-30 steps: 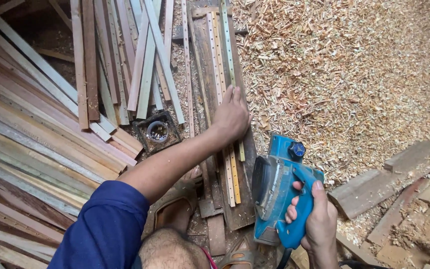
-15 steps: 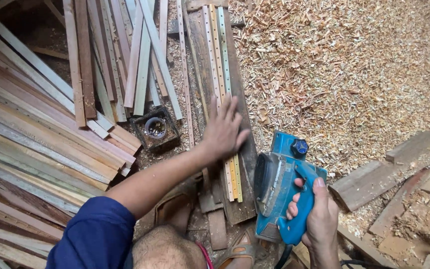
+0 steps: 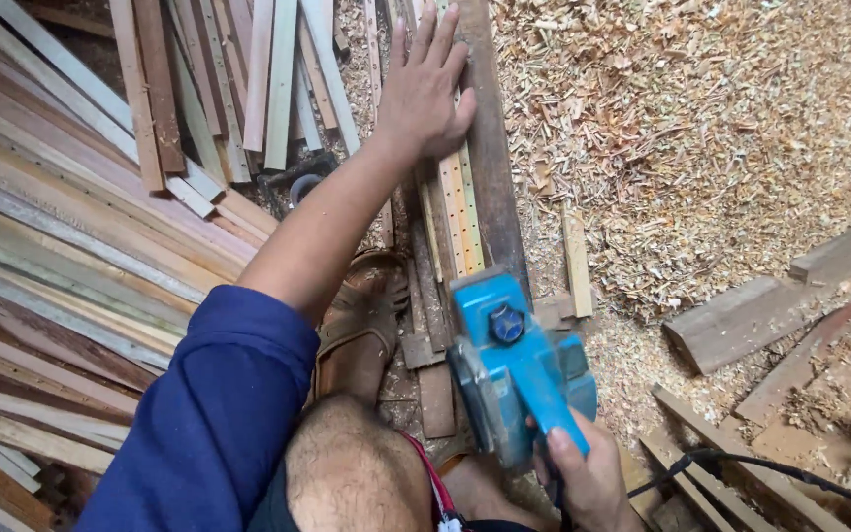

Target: Using an electric hand planer to smooth and thin multiple thin wooden strips in a workshop environment.

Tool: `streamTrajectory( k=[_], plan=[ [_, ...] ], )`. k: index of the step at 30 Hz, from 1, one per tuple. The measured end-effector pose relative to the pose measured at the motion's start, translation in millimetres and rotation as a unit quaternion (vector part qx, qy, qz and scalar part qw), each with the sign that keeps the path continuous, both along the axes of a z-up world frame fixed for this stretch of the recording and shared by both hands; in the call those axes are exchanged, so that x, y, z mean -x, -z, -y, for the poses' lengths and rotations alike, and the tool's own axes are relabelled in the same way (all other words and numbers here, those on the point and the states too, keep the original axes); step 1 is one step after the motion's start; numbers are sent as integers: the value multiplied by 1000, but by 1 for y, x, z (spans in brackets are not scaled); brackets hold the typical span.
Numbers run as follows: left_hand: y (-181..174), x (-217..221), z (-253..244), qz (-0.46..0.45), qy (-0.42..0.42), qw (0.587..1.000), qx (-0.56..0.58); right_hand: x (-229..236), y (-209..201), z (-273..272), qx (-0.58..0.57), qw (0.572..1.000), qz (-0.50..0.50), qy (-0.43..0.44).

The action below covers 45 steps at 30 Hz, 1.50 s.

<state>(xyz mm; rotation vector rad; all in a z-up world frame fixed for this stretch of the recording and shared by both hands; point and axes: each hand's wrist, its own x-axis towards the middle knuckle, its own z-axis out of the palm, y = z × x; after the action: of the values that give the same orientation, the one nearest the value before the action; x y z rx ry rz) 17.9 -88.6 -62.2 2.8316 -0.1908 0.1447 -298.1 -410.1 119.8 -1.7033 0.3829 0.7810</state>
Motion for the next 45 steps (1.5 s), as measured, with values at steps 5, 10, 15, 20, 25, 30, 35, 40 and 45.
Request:
streamTrajectory(
  k=[5,10,15,20,25,30,35,40,45],
  plan=[
    [4,1,-2,42,12,998,36,26,21,16,-3,998,-48,29],
    [10,-11,-5,34,18,999,31,-24,14,-35,-37,996,-36,79],
    [7,-28,-13,-43,27,999,6,-76,2,-80,-17,999,34,35],
    [-3,-33,-25,-90,25,992,79,-128,0,-114,-6,997,78,-10],
    [-24,-29,-55,-103,13,961,256,-200,4,-159,-11,995,101,7],
    [-55,11,-89,49,-196,885,420,-274,13,-201,-27,990,140,15],
    [-47,39,-92,-33,-230,857,459,-338,3,-241,-26,990,136,22],
    [-37,59,-89,-109,-238,862,434,-391,8,-272,0,985,169,13],
    [-37,70,-82,-108,-204,854,467,-432,16,-294,-2,970,243,2]
  ],
)
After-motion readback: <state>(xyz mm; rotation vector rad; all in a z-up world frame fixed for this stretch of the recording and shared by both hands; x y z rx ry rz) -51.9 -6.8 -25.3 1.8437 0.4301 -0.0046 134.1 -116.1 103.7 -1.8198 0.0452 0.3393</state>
